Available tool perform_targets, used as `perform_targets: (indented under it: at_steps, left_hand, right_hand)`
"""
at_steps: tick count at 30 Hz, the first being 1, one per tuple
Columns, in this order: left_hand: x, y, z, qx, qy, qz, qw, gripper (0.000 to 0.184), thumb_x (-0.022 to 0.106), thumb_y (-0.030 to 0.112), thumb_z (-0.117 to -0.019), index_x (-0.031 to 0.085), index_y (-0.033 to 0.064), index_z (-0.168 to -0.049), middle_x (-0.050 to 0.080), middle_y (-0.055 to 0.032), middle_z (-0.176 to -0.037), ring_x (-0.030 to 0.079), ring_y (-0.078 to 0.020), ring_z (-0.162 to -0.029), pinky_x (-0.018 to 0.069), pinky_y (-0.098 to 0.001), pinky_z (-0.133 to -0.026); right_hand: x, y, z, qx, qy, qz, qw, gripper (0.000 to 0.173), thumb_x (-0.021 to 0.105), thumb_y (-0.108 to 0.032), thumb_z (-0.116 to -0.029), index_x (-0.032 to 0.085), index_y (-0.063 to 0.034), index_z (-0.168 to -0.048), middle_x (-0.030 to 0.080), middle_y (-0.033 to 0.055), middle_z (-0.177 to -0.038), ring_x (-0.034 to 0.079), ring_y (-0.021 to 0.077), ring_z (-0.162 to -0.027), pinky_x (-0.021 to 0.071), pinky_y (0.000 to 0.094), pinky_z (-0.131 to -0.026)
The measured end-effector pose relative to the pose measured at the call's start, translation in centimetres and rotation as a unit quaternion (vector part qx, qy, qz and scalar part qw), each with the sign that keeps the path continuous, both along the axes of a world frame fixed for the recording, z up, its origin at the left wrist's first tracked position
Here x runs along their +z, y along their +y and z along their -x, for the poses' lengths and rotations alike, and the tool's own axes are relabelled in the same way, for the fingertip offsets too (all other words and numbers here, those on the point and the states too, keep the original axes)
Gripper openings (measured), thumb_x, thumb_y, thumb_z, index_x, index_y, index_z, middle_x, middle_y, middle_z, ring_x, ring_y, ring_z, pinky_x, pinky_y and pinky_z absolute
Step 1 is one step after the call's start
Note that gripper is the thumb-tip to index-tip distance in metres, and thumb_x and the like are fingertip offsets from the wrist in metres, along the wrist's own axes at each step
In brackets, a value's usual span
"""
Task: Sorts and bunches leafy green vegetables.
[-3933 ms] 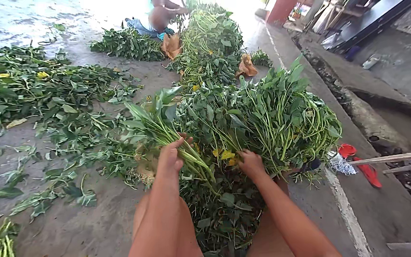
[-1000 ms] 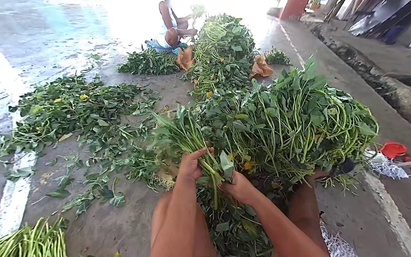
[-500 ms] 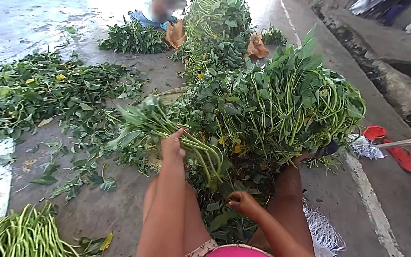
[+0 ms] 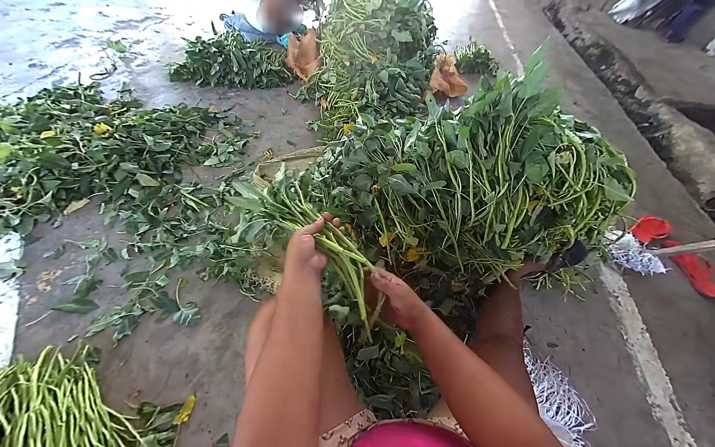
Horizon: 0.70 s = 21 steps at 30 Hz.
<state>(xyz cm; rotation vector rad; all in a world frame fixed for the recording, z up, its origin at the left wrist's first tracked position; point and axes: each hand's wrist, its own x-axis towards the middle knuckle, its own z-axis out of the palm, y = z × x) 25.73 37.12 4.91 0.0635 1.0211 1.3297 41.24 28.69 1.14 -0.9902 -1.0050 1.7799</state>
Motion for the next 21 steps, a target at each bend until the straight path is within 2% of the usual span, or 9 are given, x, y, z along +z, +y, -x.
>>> perform_targets:
  at_steps: [2, 5, 9, 11, 14, 16, 18, 19, 21]
  left_hand:
    - [-0.2, -0.2, 0.0, -0.004, -0.038, -0.041, 0.998, 0.013, 0.043, 0.007, -0.1068, 0.056, 0.0070, -0.106, 0.066, -0.0056, -0.083, 0.068, -0.0168, -0.069, 0.0618, -0.0343, -0.069]
    - [-0.3, -0.3, 0.0, -0.034, -0.096, -0.111, 0.989, 0.024, 0.036, 0.013, -0.1100, 0.058, 0.0082, -0.102, 0.066, -0.0039, -0.082, 0.069, -0.0148, -0.069, 0.0623, -0.0321, -0.070]
    - [-0.5, -0.2, 0.1, -0.034, -0.166, -0.176, 0.970, 0.041, 0.023, 0.017, -0.1110, 0.061, 0.0093, -0.098, 0.067, -0.0018, -0.080, 0.069, -0.0119, -0.069, 0.0608, -0.0268, -0.070]
    - [-0.2, 0.1, 0.2, -0.004, -0.144, -0.159, 0.977, 0.037, 0.026, 0.016, -0.1113, 0.060, 0.0098, -0.098, 0.065, -0.0013, -0.080, 0.067, -0.0116, -0.068, 0.0600, -0.0264, -0.068]
    - [-0.3, 0.8, 1.0, 0.085, -0.063, -0.107, 0.989, 0.025, 0.034, 0.012, -0.1101, 0.057, 0.0077, -0.103, 0.063, -0.0022, -0.080, 0.064, -0.0119, -0.065, 0.0586, -0.0278, -0.065]
    - [-0.7, 1.5, 2.2, 0.165, -0.020, -0.096, 0.981, 0.020, 0.035, 0.013, -0.1099, 0.054, 0.0077, -0.105, 0.061, -0.0016, -0.080, 0.063, -0.0115, -0.066, 0.0586, -0.0287, -0.067]
    - [-1.1, 2.0, 3.6, 0.254, 0.020, -0.105, 0.961, 0.014, 0.039, 0.012, -0.1098, 0.052, 0.0069, -0.110, 0.060, -0.0032, -0.085, 0.065, -0.0136, -0.072, 0.0590, -0.0321, -0.072]
    - [-1.1, 2.2, 3.8, 0.280, 0.038, -0.106, 0.953, 0.010, 0.042, 0.010, -0.1092, 0.051, 0.0076, -0.113, 0.060, -0.0031, -0.089, 0.065, -0.0135, -0.075, 0.0595, -0.0320, -0.074]
    - [-0.6, 1.9, 3.2, 0.267, 0.066, -0.098, 0.957, 0.014, 0.049, 0.006, -0.1064, 0.050, 0.0079, -0.120, 0.061, -0.0034, -0.098, 0.065, -0.0128, -0.083, 0.0590, -0.0312, -0.078]
  right_hand:
    - [-1.4, -0.6, 0.5, 0.018, 0.077, 0.024, 0.997, 0.050, 0.034, -0.037, -0.1053, 0.041, 0.0003, -0.138, 0.065, 0.0070, -0.122, 0.066, 0.0179, -0.108, 0.0563, 0.0361, -0.087]
    - [-2.3, -1.1, 1.1, 0.072, 0.209, 0.017, 0.975, 0.073, 0.035, -0.078, -0.0937, 0.060, -0.0171, -0.125, 0.074, 0.0043, -0.116, 0.074, 0.0201, -0.092, 0.0619, 0.0357, -0.071]
    - [-0.9, -2.2, 2.0, 0.143, 0.348, -0.016, 0.926, 0.062, 0.046, -0.075, -0.0911, 0.076, -0.0254, -0.113, 0.078, -0.0028, -0.095, 0.075, 0.0088, -0.081, 0.0621, 0.0248, -0.069]
    - [-0.2, -3.4, 1.8, 0.047, 0.289, -0.024, 0.956, 0.052, 0.044, -0.065, -0.0984, 0.076, -0.0250, -0.102, 0.075, -0.0073, -0.085, 0.071, 0.0033, -0.072, 0.0585, 0.0202, -0.064]
    - [-0.3, -5.2, 0.8, -0.117, -0.028, -0.099, 0.988, 0.038, 0.033, -0.027, -0.1060, 0.059, -0.0176, -0.081, 0.059, -0.0168, -0.067, 0.053, -0.0083, -0.058, 0.0446, 0.0127, -0.056]
    - [-3.0, -6.5, -1.8, -0.062, -0.249, -0.215, 0.942, 0.054, 0.042, -0.042, -0.1074, 0.055, -0.0081, -0.067, 0.049, -0.0080, -0.058, 0.048, -0.0023, -0.056, 0.0440, 0.0188, -0.057]
    - [-4.0, -7.5, -4.5, 0.101, -0.433, -0.154, 0.882, 0.053, 0.043, -0.033, -0.1071, 0.067, 0.0073, -0.083, 0.062, 0.0188, -0.074, 0.060, 0.0260, -0.070, 0.0502, 0.0440, -0.069]
    - [-3.8, -6.8, -5.5, 0.174, -0.494, -0.071, 0.849, 0.041, 0.049, -0.028, -0.1074, 0.070, 0.0068, -0.104, 0.066, 0.0270, -0.102, 0.065, 0.0370, -0.095, 0.0511, 0.0532, -0.088]
    - [-2.0, -4.2, -7.4, 0.169, -0.570, 0.002, 0.804, 0.042, 0.062, -0.019, -0.1017, 0.060, -0.0063, -0.141, 0.047, 0.0264, -0.150, 0.052, 0.0417, -0.134, 0.0436, 0.0569, -0.111]
